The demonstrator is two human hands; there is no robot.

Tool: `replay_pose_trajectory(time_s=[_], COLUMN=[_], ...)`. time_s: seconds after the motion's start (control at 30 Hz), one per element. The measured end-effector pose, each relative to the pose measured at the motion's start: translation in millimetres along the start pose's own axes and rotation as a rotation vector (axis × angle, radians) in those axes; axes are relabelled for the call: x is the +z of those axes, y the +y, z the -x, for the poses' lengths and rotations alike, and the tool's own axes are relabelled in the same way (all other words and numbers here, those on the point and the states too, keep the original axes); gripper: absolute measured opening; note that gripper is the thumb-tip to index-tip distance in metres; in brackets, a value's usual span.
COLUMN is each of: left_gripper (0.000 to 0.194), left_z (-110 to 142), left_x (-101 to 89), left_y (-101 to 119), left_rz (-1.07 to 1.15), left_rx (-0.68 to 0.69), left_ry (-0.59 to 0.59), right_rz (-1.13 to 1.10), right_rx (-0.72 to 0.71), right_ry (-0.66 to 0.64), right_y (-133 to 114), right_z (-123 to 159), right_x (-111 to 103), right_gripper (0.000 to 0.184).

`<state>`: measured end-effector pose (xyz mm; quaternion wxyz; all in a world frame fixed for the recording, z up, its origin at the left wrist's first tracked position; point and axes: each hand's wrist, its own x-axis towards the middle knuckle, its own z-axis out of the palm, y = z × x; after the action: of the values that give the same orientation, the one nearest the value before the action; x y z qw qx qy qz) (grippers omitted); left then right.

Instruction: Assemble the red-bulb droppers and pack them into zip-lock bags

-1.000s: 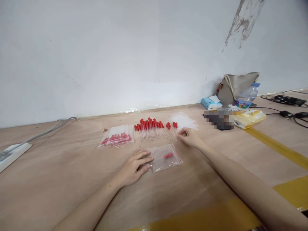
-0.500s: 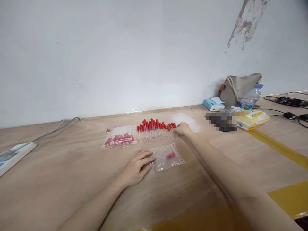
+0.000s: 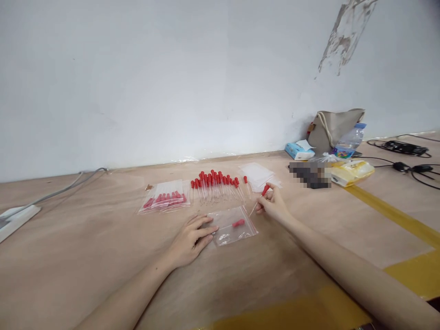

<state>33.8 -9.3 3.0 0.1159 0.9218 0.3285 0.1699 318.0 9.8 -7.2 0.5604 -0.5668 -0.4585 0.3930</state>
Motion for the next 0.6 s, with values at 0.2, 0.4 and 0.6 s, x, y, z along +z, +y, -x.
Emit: replay_pose_trajectory(time_s=[0.2, 0.4, 0.6], left_gripper=[0.031, 0.035, 0.042], left_z=[-0.4, -0.6, 0.2], left_x=[0.0, 0.4, -0.4], left_y=[-0.3, 0.6, 0.8], left_rz=[-0.002, -0.024, 0.009], left_rx=[0.006, -0.017, -0.047], left_ry=[0.0, 0.013, 0.012], right_rz=[-0.225, -0.264, 0.201], right_rx=[0.034, 0.153, 0.05], right_ry=[0.051, -0.175, -0.419], right_y=[3.8, 0.8, 2.7], right_z=[14.0, 28.2, 25.2], right_x=[9.8, 8.4, -2.7], right_gripper=[0.044, 0.027, 0.028])
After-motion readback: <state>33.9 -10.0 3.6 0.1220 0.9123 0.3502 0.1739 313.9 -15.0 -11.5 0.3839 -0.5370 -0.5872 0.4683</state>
